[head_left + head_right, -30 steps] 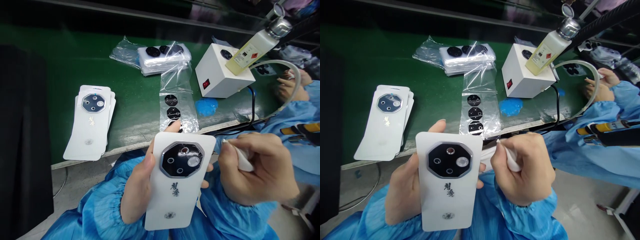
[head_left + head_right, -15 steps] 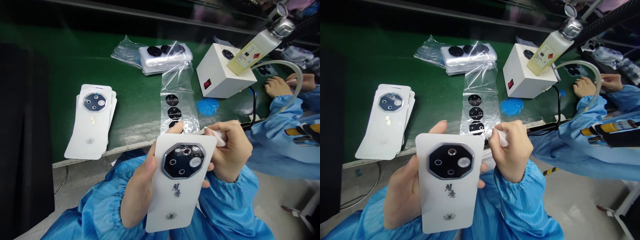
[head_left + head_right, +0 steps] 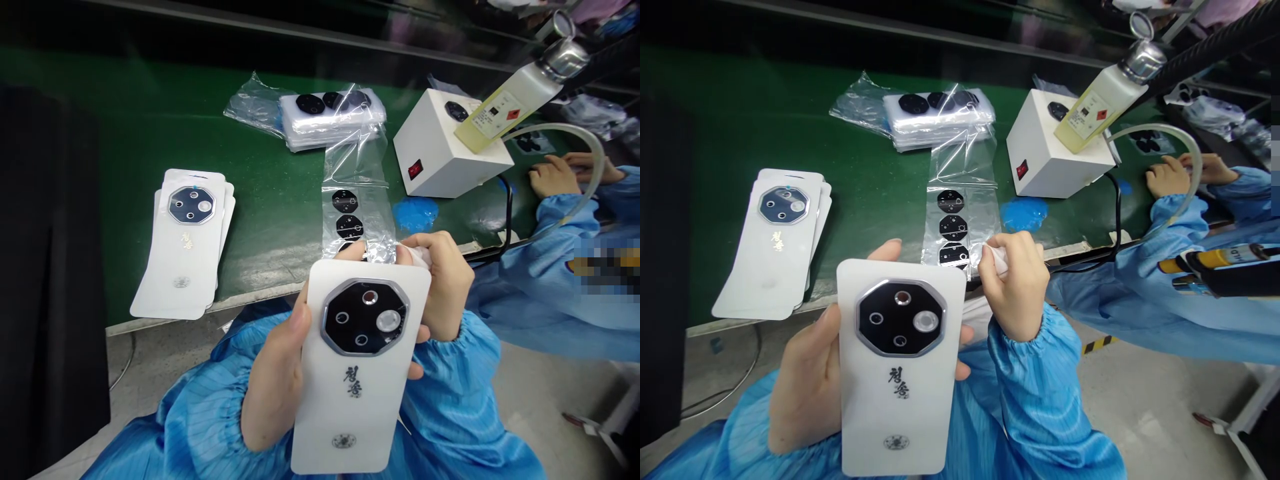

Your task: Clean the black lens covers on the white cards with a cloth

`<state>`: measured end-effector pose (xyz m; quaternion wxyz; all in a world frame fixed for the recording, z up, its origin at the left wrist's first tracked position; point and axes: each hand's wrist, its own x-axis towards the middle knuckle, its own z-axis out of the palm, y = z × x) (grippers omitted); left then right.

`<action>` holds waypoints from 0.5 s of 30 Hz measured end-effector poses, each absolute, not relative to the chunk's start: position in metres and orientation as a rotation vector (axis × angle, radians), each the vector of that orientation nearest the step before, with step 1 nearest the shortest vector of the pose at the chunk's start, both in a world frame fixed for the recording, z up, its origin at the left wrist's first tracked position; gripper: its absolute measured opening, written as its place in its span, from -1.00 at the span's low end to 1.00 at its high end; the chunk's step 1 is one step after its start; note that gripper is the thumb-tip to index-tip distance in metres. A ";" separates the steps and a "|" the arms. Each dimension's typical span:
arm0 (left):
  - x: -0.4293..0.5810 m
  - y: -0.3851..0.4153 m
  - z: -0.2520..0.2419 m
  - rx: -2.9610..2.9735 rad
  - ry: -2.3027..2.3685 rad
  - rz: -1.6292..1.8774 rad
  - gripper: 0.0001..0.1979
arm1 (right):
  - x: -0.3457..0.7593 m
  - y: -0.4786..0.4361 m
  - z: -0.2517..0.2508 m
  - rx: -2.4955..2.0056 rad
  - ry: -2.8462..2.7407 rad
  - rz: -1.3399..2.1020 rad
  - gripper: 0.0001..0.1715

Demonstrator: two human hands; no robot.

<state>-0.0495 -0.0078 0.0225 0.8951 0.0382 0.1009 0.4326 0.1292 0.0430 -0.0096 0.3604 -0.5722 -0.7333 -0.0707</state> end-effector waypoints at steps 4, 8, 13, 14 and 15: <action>-0.051 -0.008 0.020 0.075 0.172 0.880 -0.25 | 0.129 0.045 -0.011 -1.507 -1.896 -0.188 -0.94; -0.050 -0.008 0.019 0.112 0.136 0.894 -0.38 | 0.127 0.043 -0.008 -1.519 -1.842 -0.125 -0.96; -0.048 -0.008 0.020 0.146 0.151 0.932 -0.46 | 0.123 0.034 0.002 -1.451 -1.706 -0.060 -0.92; -0.049 -0.008 0.020 0.156 0.158 0.932 -0.48 | 0.123 0.031 0.006 -1.425 -1.678 -0.055 -0.91; -0.049 -0.009 0.020 0.167 0.167 0.926 -0.50 | 0.122 0.028 0.011 -1.400 -1.665 -0.041 -0.89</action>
